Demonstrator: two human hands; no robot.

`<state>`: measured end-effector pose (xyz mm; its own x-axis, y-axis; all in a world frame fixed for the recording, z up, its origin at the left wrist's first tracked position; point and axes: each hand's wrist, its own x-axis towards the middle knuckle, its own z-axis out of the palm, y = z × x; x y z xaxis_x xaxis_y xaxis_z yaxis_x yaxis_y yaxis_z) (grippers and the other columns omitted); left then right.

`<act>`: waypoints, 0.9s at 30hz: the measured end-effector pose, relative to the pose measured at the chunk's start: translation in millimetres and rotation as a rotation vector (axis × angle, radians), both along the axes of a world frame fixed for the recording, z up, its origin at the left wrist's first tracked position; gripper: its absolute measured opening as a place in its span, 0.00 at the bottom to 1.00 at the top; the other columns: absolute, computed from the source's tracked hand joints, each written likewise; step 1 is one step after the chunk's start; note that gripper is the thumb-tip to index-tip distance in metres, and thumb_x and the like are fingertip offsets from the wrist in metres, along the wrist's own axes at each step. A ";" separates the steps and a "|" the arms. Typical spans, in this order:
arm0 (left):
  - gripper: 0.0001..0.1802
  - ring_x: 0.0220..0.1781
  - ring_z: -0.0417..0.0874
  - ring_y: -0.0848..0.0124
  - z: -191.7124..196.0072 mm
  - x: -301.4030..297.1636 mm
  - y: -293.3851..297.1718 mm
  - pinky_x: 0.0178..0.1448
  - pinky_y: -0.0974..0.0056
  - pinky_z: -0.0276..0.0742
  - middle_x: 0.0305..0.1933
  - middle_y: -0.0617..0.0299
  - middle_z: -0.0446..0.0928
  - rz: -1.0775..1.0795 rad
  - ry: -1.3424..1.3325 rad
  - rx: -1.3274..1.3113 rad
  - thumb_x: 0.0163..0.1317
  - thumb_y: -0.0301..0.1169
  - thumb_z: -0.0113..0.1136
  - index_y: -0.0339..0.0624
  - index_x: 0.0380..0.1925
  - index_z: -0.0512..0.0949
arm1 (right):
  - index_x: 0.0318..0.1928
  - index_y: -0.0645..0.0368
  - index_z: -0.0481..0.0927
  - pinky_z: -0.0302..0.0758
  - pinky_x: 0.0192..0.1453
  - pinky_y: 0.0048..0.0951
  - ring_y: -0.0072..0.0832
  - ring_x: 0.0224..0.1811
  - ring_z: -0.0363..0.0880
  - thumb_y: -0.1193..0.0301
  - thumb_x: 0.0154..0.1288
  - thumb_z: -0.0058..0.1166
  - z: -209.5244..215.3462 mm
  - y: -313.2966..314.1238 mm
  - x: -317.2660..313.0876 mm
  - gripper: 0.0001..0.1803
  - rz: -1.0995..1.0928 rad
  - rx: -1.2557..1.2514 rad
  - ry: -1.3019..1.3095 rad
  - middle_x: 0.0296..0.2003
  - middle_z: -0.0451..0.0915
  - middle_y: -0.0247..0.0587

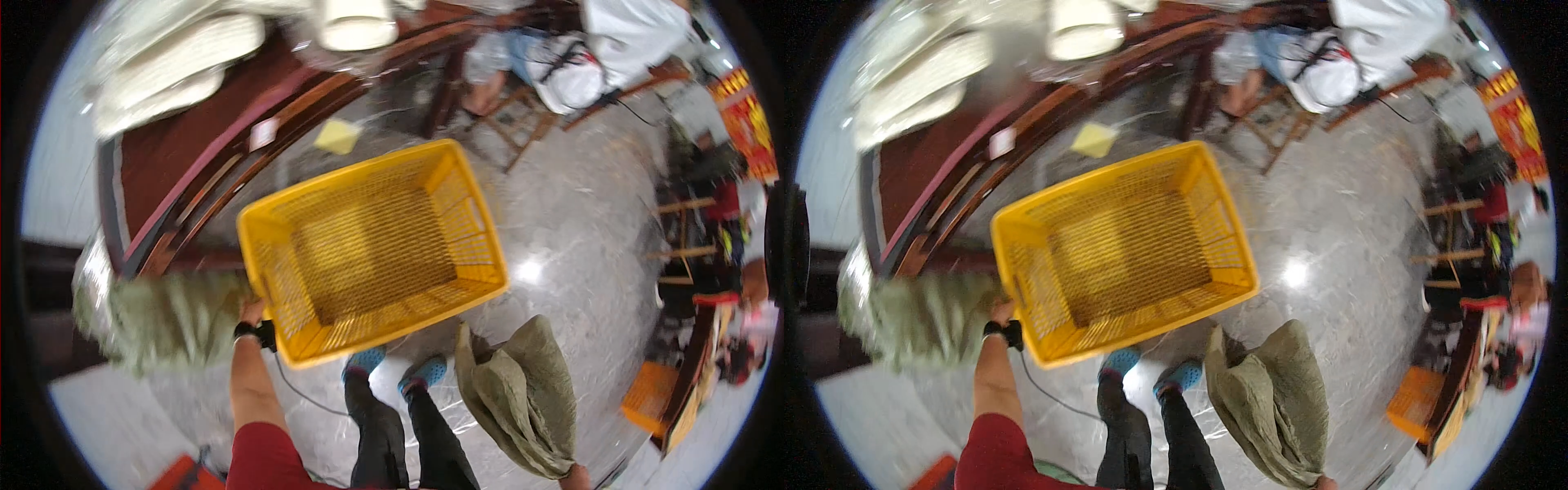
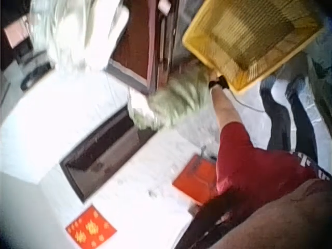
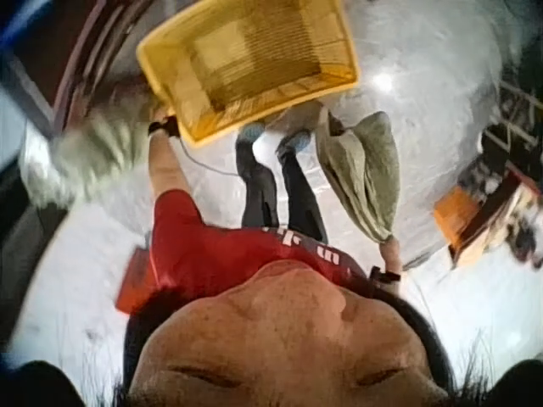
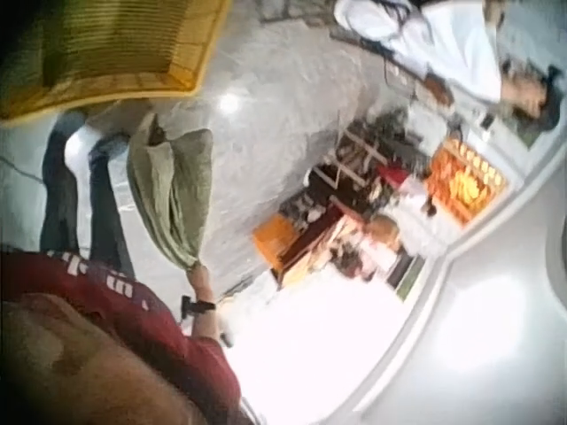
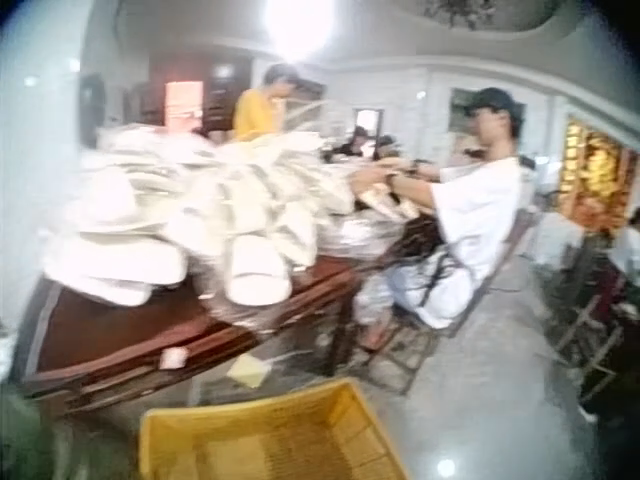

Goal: Packing slippers into plastic bags at a shared workspace.

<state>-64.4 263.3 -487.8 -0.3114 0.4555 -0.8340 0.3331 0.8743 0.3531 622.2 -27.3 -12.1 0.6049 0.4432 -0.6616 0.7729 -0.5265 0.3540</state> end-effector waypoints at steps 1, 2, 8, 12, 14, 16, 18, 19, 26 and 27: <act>0.29 0.62 0.71 0.58 4.9 -70.8 0.9 0.65 0.58 0.64 0.58 0.52 0.75 -0.053 0.035 0.049 0.63 0.49 0.49 0.41 0.58 0.72 | 0.46 0.62 0.78 0.75 0.48 0.49 0.56 0.48 0.77 0.59 0.62 0.50 -12.8 10.5 -7.7 0.20 0.006 -0.003 0.054 0.41 0.80 0.62; 0.30 0.54 0.76 0.59 23.3 -163.8 -19.4 0.53 0.59 0.74 0.55 0.53 0.76 0.113 0.363 0.272 0.60 0.47 0.54 0.40 0.58 0.71 | 0.47 0.62 0.78 0.75 0.48 0.48 0.56 0.48 0.77 0.61 0.61 0.51 -34.1 41.8 -29.3 0.19 0.013 -0.053 0.149 0.40 0.80 0.62; 0.28 0.50 0.78 0.62 -7.0 -118.4 -2.0 0.47 0.60 0.77 0.55 0.60 0.75 0.296 -0.453 0.156 0.63 0.52 0.56 0.46 0.56 0.72 | 0.37 0.63 0.80 0.77 0.45 0.49 0.55 0.40 0.79 0.57 0.52 0.58 -21.1 -68.6 -21.8 0.21 -0.075 0.154 0.089 0.33 0.81 0.59; 0.15 0.17 0.77 0.65 23.5 -99.1 4.0 0.21 0.59 0.72 0.20 0.58 0.78 0.318 -0.802 0.092 0.59 0.41 0.63 0.43 0.41 0.80 | 0.39 0.63 0.81 0.77 0.46 0.48 0.54 0.41 0.79 0.54 0.53 0.56 15.4 -59.4 -52.9 0.23 -0.156 0.088 0.089 0.34 0.81 0.59; 0.03 0.18 0.76 0.64 26.3 -46.1 7.9 0.20 0.59 0.71 0.23 0.57 0.79 -0.181 -0.659 0.412 0.56 0.28 0.62 0.42 0.26 0.77 | 0.41 0.60 0.80 0.76 0.47 0.48 0.54 0.42 0.79 0.52 0.53 0.55 37.5 -78.3 -71.9 0.24 -0.205 0.139 0.116 0.36 0.81 0.58; 0.06 0.34 0.81 0.63 44.0 29.5 25.0 0.37 0.59 0.78 0.33 0.57 0.81 -0.249 -0.324 0.227 0.52 0.30 0.62 0.39 0.29 0.80 | 0.43 0.59 0.80 0.76 0.48 0.48 0.53 0.43 0.79 0.52 0.53 0.54 60.0 -93.0 -89.4 0.25 -0.276 0.082 0.073 0.36 0.81 0.58; 0.11 0.29 0.79 0.63 68.3 112.9 38.3 0.34 0.58 0.75 0.29 0.54 0.79 -0.674 -0.043 -0.037 0.56 0.32 0.60 0.37 0.35 0.77 | 0.44 0.64 0.77 0.75 0.49 0.45 0.54 0.45 0.78 0.54 0.55 0.53 92.5 -87.3 -69.7 0.25 -0.317 0.059 0.051 0.37 0.81 0.58; 0.13 0.27 0.78 0.62 69.1 118.8 49.3 0.32 0.57 0.73 0.27 0.53 0.78 -1.117 0.085 -0.223 0.56 0.32 0.60 0.34 0.37 0.75 | 0.44 0.64 0.77 0.75 0.49 0.45 0.54 0.45 0.78 0.54 0.55 0.53 100.5 -82.8 -66.4 0.25 -0.307 0.082 0.076 0.37 0.81 0.58; 0.08 0.15 0.64 0.64 157.5 288.0 77.1 0.22 0.57 0.63 0.18 0.55 0.69 0.334 0.051 -0.147 0.58 0.26 0.61 0.32 0.30 0.73 | 0.53 0.57 0.77 0.74 0.52 0.47 0.51 0.52 0.76 0.62 0.59 0.53 94.6 -179.0 -48.5 0.22 -0.689 0.335 0.132 0.47 0.79 0.58; 0.08 0.15 0.64 0.64 164.6 300.1 84.9 0.22 0.57 0.63 0.18 0.55 0.69 0.331 0.065 -0.128 0.58 0.26 0.61 0.32 0.30 0.73 | 0.53 0.58 0.77 0.74 0.52 0.47 0.51 0.52 0.77 0.61 0.58 0.53 87.5 -180.4 -38.4 0.23 -0.702 0.320 0.154 0.47 0.79 0.59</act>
<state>235.7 348.2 -323.2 -0.4793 0.2140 -0.8512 0.0423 0.9743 0.2211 583.8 -207.7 75.3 0.7257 0.1742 -0.6656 0.2493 -0.9682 0.0185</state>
